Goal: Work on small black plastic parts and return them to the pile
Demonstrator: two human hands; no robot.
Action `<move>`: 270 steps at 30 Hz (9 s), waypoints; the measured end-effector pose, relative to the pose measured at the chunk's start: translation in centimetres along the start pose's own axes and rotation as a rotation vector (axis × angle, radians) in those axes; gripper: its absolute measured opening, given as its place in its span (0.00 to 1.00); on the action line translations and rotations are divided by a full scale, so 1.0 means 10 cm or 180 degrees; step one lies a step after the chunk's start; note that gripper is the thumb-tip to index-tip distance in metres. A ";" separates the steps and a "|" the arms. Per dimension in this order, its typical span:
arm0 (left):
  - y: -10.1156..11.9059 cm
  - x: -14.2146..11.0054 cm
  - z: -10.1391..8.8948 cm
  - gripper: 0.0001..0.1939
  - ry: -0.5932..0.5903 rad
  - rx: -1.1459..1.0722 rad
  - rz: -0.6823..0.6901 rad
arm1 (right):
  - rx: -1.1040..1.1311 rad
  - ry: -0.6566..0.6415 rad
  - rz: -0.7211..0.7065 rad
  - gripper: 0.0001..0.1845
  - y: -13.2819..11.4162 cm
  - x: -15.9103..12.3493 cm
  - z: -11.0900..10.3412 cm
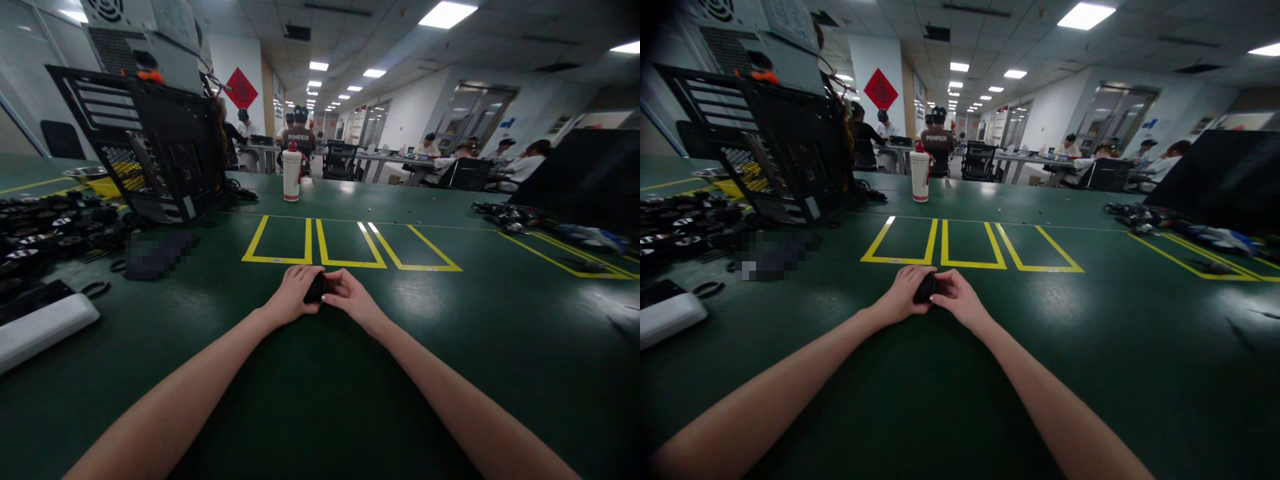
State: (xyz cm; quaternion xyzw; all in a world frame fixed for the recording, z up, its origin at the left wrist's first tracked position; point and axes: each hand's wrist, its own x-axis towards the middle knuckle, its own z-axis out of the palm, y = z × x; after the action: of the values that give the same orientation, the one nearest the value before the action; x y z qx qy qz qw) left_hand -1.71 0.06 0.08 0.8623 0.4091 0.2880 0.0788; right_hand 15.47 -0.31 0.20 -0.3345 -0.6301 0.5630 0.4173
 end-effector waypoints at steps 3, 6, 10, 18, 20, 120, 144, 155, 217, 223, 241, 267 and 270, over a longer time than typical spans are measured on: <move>-0.01 0.00 0.00 0.34 0.0002 -0.0001 -0.0006 | -0.0081 0.0088 -0.0098 0.15 0.01 0.00 0.01; 0.00 0.00 0.00 0.33 0.0013 0.0017 -0.0006 | -0.0291 0.0241 -0.0132 0.13 0.02 0.02 0.02; 0.01 -0.01 -0.01 0.32 -0.0003 0.0027 -0.0024 | -0.0352 0.0224 0.0061 0.18 0.02 0.02 0.01; 0.00 0.00 0.00 0.33 0.0029 0.0016 0.0003 | -0.0047 0.0112 -0.0080 0.15 0.00 -0.01 0.03; 0.00 0.00 0.01 0.32 0.0057 0.0029 -0.0002 | -0.0143 0.0241 -0.0127 0.12 0.02 0.01 0.04; -0.01 -0.01 0.01 0.33 0.0039 -0.0058 -0.0018 | 0.0004 0.0183 -0.0021 0.17 0.03 0.02 0.04; -0.03 0.01 0.05 0.32 0.0085 -0.0066 -0.0006 | -0.0038 0.0438 -0.0156 0.12 0.03 0.01 0.07; -0.03 0.00 0.03 0.33 0.0064 -0.0070 0.0018 | 0.0168 0.0224 -0.0125 0.16 0.06 0.00 0.04; -0.03 0.01 0.03 0.32 0.0036 -0.0126 -0.0037 | 0.0195 0.0219 0.0058 0.19 0.04 0.04 0.04; -0.02 0.01 0.01 0.33 0.0045 -0.0093 -0.0058 | 0.0296 0.0163 -0.0113 0.19 0.03 0.00 0.07; -0.04 0.01 0.04 0.32 0.0074 -0.0096 -0.0082 | 0.0232 0.0297 -0.0116 0.12 0.02 0.00 0.08; -0.06 0.02 0.05 0.32 0.0098 -0.0103 -0.0047 | 0.0239 0.0085 -0.0072 0.17 0.04 0.04 0.04; -0.06 0.02 0.05 0.33 0.0086 -0.0099 -0.0094 | 0.0385 0.0042 -0.0186 0.18 0.06 0.02 0.05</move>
State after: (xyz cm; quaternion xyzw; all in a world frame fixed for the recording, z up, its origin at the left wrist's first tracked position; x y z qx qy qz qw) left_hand -1.73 0.65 -0.47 0.8508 0.4182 0.3048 0.0910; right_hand 14.90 -0.31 -0.34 -0.2938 -0.6016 0.5855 0.4571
